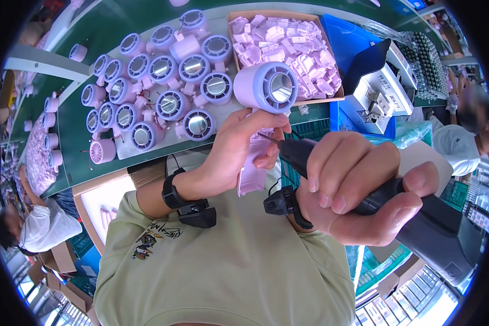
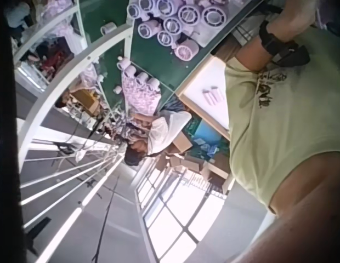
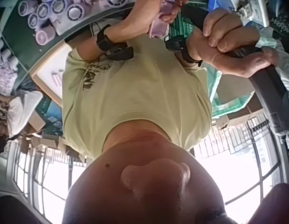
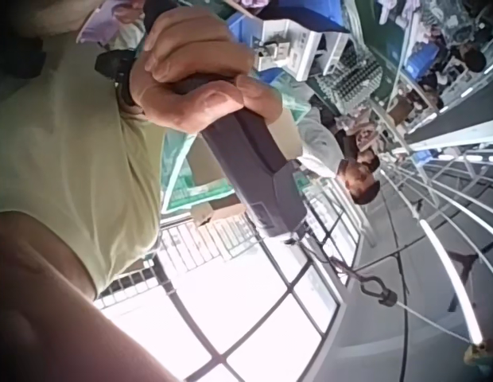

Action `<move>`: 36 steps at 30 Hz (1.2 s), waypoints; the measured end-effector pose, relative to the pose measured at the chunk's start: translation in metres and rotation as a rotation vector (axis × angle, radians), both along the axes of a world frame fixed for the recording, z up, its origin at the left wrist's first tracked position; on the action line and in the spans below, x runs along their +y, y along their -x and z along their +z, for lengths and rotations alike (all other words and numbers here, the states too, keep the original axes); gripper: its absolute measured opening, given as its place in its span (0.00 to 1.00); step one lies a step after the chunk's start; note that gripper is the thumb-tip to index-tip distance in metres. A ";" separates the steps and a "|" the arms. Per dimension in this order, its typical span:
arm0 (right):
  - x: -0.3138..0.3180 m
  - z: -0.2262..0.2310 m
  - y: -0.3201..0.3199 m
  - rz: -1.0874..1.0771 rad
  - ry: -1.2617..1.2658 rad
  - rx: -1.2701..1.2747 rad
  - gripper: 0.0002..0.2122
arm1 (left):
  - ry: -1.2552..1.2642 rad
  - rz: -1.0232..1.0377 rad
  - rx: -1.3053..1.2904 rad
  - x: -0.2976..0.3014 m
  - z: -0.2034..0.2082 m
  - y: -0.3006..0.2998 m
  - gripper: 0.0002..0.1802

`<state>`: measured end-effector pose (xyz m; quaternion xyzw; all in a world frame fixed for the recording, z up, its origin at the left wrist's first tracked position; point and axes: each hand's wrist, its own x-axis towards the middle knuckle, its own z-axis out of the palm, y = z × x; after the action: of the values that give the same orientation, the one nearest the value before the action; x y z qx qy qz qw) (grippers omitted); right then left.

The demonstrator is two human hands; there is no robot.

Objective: Assembling portable handheld fans by attaching the fan body to components and using an electric screwdriver/tester.

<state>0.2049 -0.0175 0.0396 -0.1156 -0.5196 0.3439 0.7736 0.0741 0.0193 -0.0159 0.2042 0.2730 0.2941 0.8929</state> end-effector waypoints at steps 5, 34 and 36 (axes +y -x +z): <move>0.002 0.004 0.012 -0.058 0.034 -0.017 0.12 | 0.030 0.059 0.002 0.000 -0.001 -0.002 0.13; 0.028 -0.027 -0.069 -1.127 0.623 -0.204 0.22 | -0.547 0.379 1.045 0.304 -0.016 0.168 0.25; 0.027 -0.030 -0.068 -1.264 0.465 -0.194 0.22 | -0.691 0.445 1.509 0.309 -0.033 0.166 0.28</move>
<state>0.2732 0.0094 0.0096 -0.5905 -0.3319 -0.0836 0.7308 -0.0923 0.3286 -0.0485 0.5473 0.7225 0.3148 0.2817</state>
